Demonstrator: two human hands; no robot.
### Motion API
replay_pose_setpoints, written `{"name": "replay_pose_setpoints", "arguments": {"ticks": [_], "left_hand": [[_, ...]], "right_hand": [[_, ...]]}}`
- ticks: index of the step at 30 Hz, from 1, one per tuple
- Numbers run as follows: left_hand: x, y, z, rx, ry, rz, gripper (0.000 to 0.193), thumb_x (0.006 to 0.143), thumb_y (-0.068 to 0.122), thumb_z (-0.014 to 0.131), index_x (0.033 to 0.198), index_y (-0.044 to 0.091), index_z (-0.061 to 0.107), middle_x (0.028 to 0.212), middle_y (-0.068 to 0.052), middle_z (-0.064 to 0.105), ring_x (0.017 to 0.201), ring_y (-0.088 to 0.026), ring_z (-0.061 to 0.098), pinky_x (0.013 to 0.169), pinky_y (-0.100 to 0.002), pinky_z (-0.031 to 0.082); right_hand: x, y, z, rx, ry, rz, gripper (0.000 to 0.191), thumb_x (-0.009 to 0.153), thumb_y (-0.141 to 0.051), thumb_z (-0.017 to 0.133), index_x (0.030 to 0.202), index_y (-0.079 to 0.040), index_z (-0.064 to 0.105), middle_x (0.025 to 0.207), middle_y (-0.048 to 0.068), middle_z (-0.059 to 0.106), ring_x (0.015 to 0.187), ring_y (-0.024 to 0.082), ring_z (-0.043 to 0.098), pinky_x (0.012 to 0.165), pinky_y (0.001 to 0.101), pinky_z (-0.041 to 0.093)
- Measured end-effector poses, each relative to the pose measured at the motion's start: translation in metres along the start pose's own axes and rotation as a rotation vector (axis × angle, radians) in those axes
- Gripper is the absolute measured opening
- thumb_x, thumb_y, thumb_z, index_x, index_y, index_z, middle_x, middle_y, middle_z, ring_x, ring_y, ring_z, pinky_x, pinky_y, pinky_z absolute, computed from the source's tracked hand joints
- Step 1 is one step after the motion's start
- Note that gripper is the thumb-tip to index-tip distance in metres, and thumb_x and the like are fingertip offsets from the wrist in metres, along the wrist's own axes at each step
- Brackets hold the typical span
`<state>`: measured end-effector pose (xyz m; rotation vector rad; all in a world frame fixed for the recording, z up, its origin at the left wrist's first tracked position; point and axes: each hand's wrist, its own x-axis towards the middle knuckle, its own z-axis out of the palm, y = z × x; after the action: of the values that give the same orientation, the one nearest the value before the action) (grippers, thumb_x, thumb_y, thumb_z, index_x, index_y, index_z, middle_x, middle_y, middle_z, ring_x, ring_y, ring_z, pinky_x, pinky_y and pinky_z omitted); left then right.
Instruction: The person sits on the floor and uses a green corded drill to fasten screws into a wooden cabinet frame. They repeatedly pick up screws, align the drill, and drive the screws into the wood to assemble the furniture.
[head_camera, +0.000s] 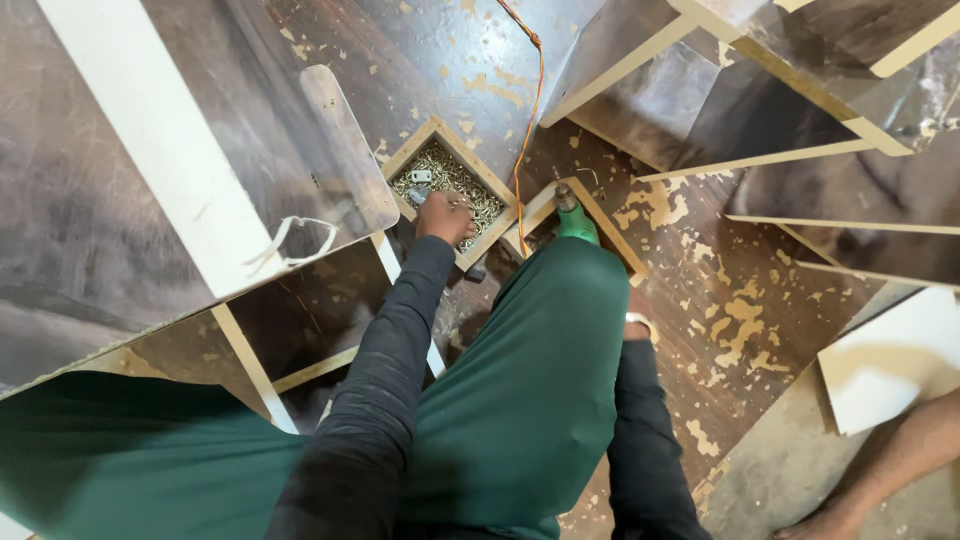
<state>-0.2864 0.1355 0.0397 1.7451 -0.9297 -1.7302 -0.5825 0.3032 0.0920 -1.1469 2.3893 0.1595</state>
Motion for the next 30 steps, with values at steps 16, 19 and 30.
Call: {"name": "replay_pose_setpoints", "arguments": {"ticks": [16,19,30], "left_hand": [[-0.01,0.011,-0.003,-0.627,-0.203,0.043,0.014,0.094,0.009,0.069,0.09,-0.005,0.072,0.077,-0.012,0.07,0.058,-0.015,0.064,0.052,-0.03,0.054],[-0.028,0.011,0.004,-0.631,-0.069,0.198,0.011,0.093,0.007,0.07,0.097,-0.003,0.074,0.078,-0.009,0.069,0.06,-0.012,0.063,0.056,-0.028,0.056],[-0.159,0.037,-0.043,-0.503,-0.415,0.186,0.027,0.105,0.021,0.058,0.1,-0.002,0.07,0.085,-0.002,0.065,0.07,-0.007,0.053,0.062,-0.023,0.049]], "right_hand": [[-0.062,0.023,0.011,0.703,0.041,0.041,0.033,0.089,-0.02,0.069,0.111,0.005,0.068,0.103,0.018,0.07,0.09,0.031,0.065,0.078,0.0422,0.052],[-0.112,0.033,0.003,0.892,0.29,0.053,0.03,0.086,-0.014,0.073,0.11,0.003,0.068,0.1,0.015,0.07,0.087,0.026,0.065,0.078,0.0399,0.053],[-0.231,0.033,-0.135,1.95,-0.257,-0.679,0.046,0.089,-0.008,0.077,0.129,-0.002,0.055,0.103,0.02,0.069,0.078,0.028,0.068,0.066,0.0395,0.053]]}}
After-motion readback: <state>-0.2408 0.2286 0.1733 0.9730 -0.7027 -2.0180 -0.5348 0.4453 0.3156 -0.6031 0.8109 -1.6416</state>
